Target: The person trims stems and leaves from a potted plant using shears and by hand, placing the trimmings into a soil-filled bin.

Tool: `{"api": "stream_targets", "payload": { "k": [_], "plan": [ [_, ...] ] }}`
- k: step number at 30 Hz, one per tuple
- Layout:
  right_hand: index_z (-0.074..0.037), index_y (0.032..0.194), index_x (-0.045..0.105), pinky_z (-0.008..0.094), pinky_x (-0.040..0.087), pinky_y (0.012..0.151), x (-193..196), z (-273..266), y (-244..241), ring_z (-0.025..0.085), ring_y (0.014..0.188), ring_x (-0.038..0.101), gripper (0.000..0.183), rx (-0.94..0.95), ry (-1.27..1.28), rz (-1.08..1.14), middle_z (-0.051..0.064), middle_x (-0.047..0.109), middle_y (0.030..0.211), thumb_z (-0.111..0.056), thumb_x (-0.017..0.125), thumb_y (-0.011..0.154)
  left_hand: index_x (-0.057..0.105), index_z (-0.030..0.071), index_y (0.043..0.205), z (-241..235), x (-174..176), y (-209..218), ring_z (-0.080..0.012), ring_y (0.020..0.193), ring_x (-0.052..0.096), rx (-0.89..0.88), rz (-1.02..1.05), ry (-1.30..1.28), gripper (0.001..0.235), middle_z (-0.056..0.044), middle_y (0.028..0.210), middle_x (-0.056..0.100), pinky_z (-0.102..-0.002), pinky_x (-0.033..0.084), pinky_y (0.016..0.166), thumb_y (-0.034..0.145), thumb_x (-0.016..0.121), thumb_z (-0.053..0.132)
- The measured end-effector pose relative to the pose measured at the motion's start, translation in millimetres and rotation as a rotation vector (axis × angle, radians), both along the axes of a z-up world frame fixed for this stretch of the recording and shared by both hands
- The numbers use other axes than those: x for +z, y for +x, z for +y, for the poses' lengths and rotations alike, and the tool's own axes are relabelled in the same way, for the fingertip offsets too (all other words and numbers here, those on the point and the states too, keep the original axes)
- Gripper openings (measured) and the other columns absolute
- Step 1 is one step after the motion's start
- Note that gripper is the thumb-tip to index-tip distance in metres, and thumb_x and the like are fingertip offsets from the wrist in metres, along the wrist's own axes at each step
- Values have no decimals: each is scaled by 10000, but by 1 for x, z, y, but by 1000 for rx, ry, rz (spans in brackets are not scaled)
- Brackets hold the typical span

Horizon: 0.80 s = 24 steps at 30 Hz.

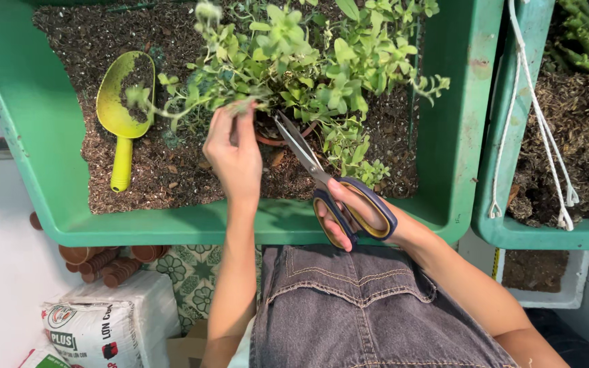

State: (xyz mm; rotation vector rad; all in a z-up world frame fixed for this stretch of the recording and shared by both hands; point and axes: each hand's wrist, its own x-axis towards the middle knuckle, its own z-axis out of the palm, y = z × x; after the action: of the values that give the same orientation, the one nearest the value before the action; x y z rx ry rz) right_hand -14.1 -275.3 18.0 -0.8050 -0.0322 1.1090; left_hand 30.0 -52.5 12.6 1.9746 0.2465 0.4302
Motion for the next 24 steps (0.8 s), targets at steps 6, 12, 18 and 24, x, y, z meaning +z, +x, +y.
{"api": "stream_targets", "payload": {
  "k": [6, 12, 18, 24],
  "plan": [
    [-11, 915, 565, 304, 488, 462, -9, 4, 0, 157, 449, 561, 616, 21, -54, -38, 66, 572, 609, -563, 333, 1061, 659, 6, 1139, 13, -10, -8, -125, 862, 701, 24, 113, 31, 279, -93, 1047, 784, -248, 506, 711, 1122, 503, 236],
    [-10, 913, 567, 310, 500, 464, -18, 5, -2, 159, 438, 561, 627, 23, -84, 3, 63, 567, 598, -567, 320, 1059, 596, -8, 1129, 16, -18, -11, -169, 929, 737, -1, 107, 57, 267, -123, 1024, 751, -291, 561, 830, 1157, 469, 225],
    [-4, 908, 542, 313, 475, 442, -22, 7, -1, 151, 424, 525, 613, 9, -53, 95, 55, 539, 589, -556, 327, 1066, 568, -42, 1155, 15, -21, -12, -197, 968, 746, -55, 104, -65, 289, -161, 1134, 728, -325, 628, 865, 1142, 443, 219],
    [-8, 898, 521, 306, 454, 426, -22, 8, 0, 145, 423, 509, 589, -1, 3, 131, 52, 527, 589, -540, 339, 1074, 561, -45, 1150, 14, -26, -14, -211, 1011, 727, -85, 82, -180, 267, -163, 1196, 710, -346, 641, 912, 1141, 439, 192]
  ]
}}
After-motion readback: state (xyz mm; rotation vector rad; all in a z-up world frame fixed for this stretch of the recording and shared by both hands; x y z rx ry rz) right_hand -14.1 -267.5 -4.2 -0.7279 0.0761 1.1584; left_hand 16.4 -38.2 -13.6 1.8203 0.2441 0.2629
